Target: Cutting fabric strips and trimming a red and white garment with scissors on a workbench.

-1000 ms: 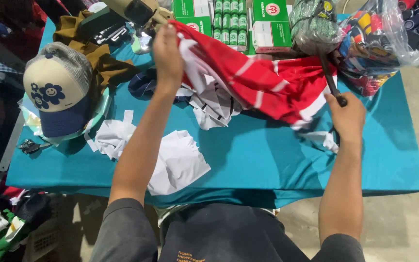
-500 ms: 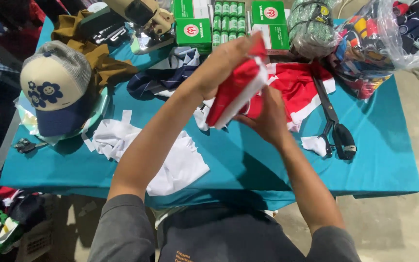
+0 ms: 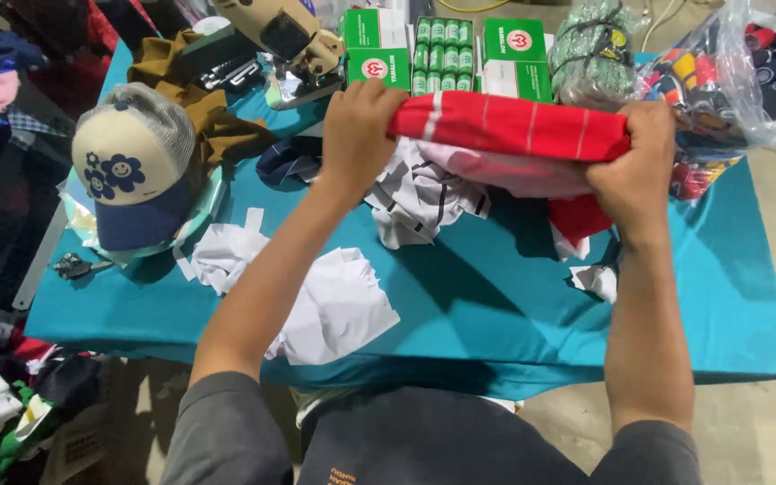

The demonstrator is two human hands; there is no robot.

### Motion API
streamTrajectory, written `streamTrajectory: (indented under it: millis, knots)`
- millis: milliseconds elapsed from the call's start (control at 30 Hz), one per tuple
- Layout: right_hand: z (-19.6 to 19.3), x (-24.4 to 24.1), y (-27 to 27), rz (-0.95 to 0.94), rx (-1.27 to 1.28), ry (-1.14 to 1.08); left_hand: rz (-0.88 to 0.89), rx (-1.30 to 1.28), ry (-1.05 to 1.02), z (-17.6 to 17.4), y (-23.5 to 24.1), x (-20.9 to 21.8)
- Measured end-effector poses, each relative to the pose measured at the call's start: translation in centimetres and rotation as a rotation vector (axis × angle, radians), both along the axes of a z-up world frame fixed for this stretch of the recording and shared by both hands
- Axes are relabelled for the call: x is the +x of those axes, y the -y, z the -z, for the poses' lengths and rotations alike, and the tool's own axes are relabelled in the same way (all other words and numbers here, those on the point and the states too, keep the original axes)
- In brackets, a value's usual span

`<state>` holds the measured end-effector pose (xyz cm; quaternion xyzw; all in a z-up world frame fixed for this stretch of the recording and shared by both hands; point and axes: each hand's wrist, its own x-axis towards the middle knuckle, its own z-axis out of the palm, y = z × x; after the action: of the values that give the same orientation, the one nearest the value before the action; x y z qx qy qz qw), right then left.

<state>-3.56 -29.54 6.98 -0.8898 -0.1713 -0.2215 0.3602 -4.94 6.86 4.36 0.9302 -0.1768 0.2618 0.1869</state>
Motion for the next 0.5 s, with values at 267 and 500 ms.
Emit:
streamTrajectory:
  millis: [267,500]
  knots:
    - [4.5,-1.9,3.3,-0.365,-0.630,-0.826,0.468,0.244,-1.130,1.5,4.3,-4.9]
    - [7.8,-0.9,0.0,-0.266,-0.218,-0.159,-0.011,-0.145,-0.494,5.6,9.3,1.7]
